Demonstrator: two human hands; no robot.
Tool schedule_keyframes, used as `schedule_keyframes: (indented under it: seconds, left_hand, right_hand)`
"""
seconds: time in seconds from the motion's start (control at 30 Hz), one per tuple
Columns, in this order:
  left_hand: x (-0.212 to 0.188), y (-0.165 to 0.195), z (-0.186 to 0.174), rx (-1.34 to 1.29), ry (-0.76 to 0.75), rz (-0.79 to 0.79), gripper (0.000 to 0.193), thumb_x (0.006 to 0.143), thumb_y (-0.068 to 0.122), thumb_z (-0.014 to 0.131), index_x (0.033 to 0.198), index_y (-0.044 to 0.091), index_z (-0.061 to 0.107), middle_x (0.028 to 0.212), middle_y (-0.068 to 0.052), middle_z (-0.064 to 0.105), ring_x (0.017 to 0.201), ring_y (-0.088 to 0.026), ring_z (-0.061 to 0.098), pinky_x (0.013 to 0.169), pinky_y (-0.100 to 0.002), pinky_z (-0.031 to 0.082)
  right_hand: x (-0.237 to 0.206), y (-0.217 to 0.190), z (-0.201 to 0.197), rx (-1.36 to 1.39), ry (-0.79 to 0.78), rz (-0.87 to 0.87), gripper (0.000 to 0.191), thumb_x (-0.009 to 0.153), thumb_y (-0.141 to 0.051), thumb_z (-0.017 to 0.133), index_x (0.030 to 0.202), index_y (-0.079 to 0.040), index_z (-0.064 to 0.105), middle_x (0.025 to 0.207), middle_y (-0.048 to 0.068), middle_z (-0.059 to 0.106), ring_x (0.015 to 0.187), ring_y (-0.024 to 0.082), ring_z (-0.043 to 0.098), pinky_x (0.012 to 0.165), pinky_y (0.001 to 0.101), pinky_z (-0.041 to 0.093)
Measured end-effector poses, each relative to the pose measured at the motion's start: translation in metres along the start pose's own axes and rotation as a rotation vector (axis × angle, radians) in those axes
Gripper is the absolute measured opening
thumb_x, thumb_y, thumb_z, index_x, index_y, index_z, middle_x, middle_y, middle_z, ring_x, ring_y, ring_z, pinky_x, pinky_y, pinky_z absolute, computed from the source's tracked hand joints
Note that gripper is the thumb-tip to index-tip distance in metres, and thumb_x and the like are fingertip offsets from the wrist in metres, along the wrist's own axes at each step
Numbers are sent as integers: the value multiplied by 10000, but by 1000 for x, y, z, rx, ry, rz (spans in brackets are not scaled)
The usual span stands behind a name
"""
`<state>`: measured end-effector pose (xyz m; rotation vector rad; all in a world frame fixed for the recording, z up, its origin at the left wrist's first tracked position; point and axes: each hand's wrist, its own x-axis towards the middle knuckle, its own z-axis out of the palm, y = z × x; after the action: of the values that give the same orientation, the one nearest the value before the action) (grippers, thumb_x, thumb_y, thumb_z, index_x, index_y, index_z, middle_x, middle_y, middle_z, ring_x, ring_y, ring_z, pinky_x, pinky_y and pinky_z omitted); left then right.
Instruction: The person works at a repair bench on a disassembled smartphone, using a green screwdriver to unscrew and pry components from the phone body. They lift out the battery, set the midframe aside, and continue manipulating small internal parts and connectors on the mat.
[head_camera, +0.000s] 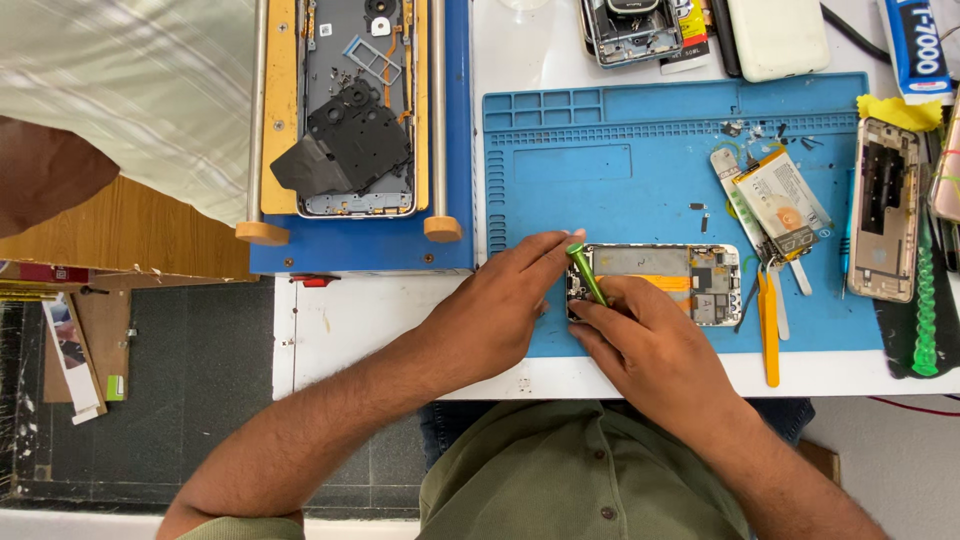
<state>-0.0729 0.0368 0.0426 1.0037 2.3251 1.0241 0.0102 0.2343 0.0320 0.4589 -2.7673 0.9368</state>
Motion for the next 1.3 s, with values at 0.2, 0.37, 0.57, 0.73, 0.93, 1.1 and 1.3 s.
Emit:
schedule_keyframes:
  seconds: [0.2,0.37,0.57,0.73,0.93,1.1,1.3]
  left_hand:
    - [-2,-6,5,57,28,17,731,829,-132,557,1527,18,398,1551,-195,388,1349,-390,502,1088,-472,467]
    - [-2,-10,7,103,1,33,681,833,-130,541,1495,-8,436,1555,-186,418,1307,-382,537,1088,-467,475]
    - [-2,-13,9,110,22,44,461,855,-112,548,1313,-57,555,1550,-199,432,1299,-392,548,1073,-479,484]
    - [-2,-13,11,120,30,45,435,846,-113,552,1278,-68,570,1545,-204,428,1294,-399,540,1063,-486,484]
    - [-1,-13,11,136,3,20,434,858,-117,542,1290,-79,561,1551,-203,409,1305,-385,533,1044,-471,501]
    - [-1,-12,11,142,1,21,470,865,-116,552,1333,-68,539,1549,-201,407,1310,-379,535,1051,-471,504]
    - [-1,-10,9,126,12,30,626,842,-133,555,1453,-26,471,1536,-190,420,1289,-370,548,1053,-465,502]
  right_hand:
    - [-3,5,6,-65,43,-91,236,824,-64,819,1050,-21,761,1051,110,670,844,249,664,708,383,563]
    - [-4,7,8,-83,81,-118,210,807,-57,817,1003,-28,750,1041,120,676,854,262,674,716,388,561]
    - [0,8,4,-98,34,-121,199,817,-82,819,992,-31,738,1037,112,689,876,281,695,733,399,571]
    - [3,12,-1,-97,14,-179,216,810,-83,818,1006,-36,739,1029,107,692,884,276,701,737,395,571]
    - [3,15,2,-148,29,-273,233,794,-51,824,1005,-30,728,1033,119,685,881,269,695,748,391,576]
    - [2,18,4,-159,52,-281,242,792,-55,824,1013,-33,726,1039,117,682,896,271,699,760,384,578]
    - [0,22,1,-3,-14,-88,214,823,-47,795,1030,-49,738,1051,93,683,848,229,704,714,339,581]
